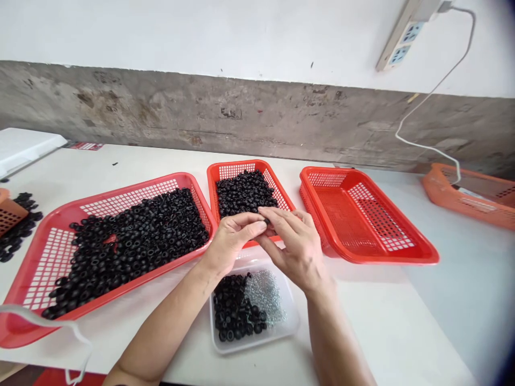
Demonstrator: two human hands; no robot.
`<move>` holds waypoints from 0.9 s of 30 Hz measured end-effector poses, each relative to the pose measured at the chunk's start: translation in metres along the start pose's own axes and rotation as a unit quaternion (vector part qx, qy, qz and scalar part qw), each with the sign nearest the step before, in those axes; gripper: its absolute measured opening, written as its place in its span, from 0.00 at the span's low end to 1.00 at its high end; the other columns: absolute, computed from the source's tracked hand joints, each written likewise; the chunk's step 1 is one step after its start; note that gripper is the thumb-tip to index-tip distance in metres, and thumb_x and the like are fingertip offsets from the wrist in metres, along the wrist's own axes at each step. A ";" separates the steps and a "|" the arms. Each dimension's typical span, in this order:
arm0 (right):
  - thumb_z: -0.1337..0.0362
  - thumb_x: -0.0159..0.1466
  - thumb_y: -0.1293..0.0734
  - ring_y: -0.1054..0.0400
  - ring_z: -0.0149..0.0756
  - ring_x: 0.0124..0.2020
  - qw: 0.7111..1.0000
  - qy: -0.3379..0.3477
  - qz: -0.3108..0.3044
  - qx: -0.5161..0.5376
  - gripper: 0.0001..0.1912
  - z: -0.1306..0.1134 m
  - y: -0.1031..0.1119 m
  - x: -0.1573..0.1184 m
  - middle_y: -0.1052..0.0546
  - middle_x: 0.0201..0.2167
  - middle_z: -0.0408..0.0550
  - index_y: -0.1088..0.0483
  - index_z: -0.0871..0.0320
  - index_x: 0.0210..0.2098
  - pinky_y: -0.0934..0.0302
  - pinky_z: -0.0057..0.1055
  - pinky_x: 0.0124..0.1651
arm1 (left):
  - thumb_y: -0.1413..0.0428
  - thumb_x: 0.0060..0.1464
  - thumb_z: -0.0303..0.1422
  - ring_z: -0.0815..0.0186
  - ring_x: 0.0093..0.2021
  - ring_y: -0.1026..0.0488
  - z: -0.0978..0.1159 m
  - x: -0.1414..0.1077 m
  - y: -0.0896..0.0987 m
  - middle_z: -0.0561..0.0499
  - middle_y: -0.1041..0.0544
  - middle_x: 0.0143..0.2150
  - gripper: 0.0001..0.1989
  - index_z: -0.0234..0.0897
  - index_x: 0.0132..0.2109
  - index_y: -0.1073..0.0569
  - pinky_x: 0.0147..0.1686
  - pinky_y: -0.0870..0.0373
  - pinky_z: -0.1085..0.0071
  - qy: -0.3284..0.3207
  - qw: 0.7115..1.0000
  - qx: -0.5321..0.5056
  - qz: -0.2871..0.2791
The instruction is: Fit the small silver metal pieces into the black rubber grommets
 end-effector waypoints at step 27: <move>0.71 0.70 0.37 0.23 0.35 0.35 0.993 0.073 0.023 -0.095 0.12 -0.001 -0.004 -0.002 0.17 0.36 0.47 0.31 0.60 0.52 0.41 0.40 0.54 | 0.33 0.52 0.39 0.66 0.37 0.25 -0.004 0.001 -0.003 0.50 0.18 0.34 0.10 0.38 0.39 0.15 0.44 0.28 0.70 -0.010 0.999 0.045 -0.029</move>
Point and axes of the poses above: each hand's wrist, its own x-axis towards the middle knuckle, its own y-axis out of the back of the hand, z = x × y, the point moved 7 cm from there along x, towards the middle knuckle
